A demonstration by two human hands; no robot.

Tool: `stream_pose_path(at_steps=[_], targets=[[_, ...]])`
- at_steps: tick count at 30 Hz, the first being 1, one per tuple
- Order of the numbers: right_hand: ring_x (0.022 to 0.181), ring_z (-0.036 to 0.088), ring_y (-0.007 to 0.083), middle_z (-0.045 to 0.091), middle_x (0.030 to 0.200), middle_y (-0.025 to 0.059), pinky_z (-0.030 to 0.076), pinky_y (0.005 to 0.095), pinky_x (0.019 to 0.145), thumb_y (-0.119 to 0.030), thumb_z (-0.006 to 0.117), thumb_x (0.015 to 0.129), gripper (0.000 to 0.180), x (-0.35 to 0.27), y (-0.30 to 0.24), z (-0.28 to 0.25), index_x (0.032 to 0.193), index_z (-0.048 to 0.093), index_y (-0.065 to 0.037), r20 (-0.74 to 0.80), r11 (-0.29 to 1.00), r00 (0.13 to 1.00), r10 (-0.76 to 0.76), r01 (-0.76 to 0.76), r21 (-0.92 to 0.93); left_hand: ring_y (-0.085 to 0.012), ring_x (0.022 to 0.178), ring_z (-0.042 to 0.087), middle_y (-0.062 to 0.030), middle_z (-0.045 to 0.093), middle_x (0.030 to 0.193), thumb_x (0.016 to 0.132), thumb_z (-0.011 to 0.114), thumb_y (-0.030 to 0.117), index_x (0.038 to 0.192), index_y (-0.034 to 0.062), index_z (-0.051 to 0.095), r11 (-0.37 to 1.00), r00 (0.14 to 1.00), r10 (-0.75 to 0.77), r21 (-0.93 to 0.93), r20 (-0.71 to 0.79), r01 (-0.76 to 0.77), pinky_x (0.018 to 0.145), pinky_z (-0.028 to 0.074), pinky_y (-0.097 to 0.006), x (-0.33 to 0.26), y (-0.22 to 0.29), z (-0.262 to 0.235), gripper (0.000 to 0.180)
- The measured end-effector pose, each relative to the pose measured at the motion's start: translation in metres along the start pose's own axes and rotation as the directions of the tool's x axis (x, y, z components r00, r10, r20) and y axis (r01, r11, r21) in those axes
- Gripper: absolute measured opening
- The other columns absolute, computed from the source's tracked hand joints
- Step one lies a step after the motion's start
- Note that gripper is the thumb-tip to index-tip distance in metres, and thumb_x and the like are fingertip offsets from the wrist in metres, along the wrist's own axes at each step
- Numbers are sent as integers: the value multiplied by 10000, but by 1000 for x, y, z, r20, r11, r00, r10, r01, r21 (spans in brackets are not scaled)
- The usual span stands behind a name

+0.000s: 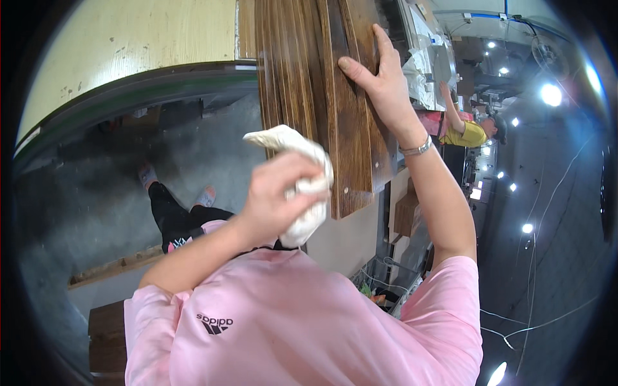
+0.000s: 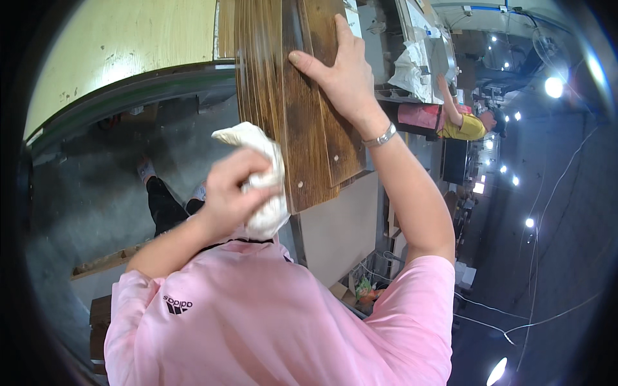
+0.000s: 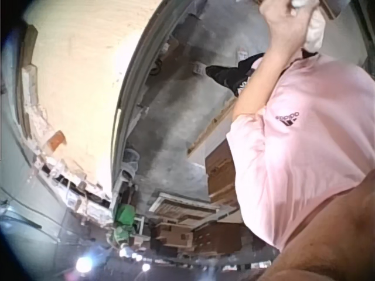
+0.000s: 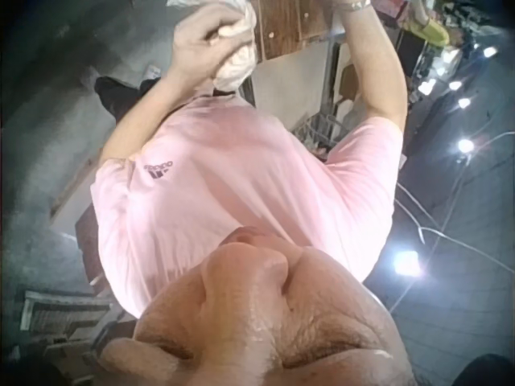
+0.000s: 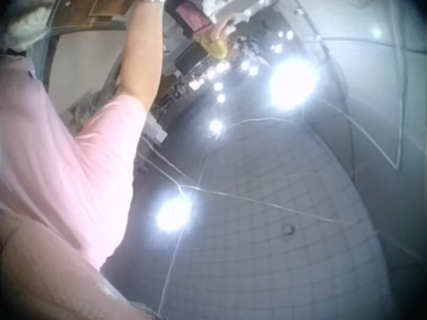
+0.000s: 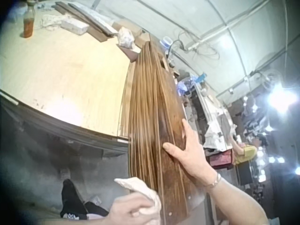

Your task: The person is using a rag and a bottle of polishing liquid to clean and polish curved wooden furniture parts in a workshop.

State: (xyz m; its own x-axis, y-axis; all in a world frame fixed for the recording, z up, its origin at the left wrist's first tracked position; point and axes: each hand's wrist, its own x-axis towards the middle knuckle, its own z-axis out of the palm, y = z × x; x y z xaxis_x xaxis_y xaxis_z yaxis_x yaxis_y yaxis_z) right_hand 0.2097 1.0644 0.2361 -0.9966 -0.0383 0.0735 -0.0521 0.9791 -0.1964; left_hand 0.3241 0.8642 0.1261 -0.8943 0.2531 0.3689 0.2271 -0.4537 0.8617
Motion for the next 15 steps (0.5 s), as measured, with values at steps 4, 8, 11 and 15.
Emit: stream_pose_path(at_steps=[4, 8, 11, 15], targets=[[1234, 489, 437, 434, 1354, 297, 400, 470, 1035, -672, 689, 749, 1082, -2, 2, 1, 1491, 283, 4, -23, 1000, 999, -27, 27, -3, -220, 759, 596, -108, 610, 852, 687, 791, 11, 908, -34, 604, 993, 995, 88, 74, 48, -91, 702, 477, -299, 28, -3, -8, 293], [1226, 499, 431, 454, 1338, 301, 409, 460, 1027, -665, 693, 748, 1070, -2, 3, 2, 1480, 306, 12, -39, 999, 999, -31, 31, 15, -282, 779, 600, -139, 611, 885, 682, 790, 0, 947, -53, 591, 985, 992, 48, 162, 120, -67, 726, 488, -317, 33, -5, -13, 335], [1219, 506, 433, 461, 1332, 303, 413, 458, 1022, -654, 693, 754, 1060, -2, 1, 1, 1479, 307, 15, -40, 999, 999, -35, 36, 10, -302, 806, 608, -146, 628, 919, 674, 796, 7, 980, -53, 596, 991, 990, 37, 121, 139, -55, 734, 493, -343, 33, 2, -9, 371], [1341, 404, 373, 400, 1432, 283, 309, 400, 1117, -552, 705, 801, 977, -5, -5, -1, 1484, 309, 23, 1, 995, 1000, 14, -15, 99, -313, 777, 605, -172, 617, 883, 675, 809, 58, 979, -62, 598, 982, 954, -82, 186, 287, 29, 724, 492, -357, 39, 8, -17, 389]])
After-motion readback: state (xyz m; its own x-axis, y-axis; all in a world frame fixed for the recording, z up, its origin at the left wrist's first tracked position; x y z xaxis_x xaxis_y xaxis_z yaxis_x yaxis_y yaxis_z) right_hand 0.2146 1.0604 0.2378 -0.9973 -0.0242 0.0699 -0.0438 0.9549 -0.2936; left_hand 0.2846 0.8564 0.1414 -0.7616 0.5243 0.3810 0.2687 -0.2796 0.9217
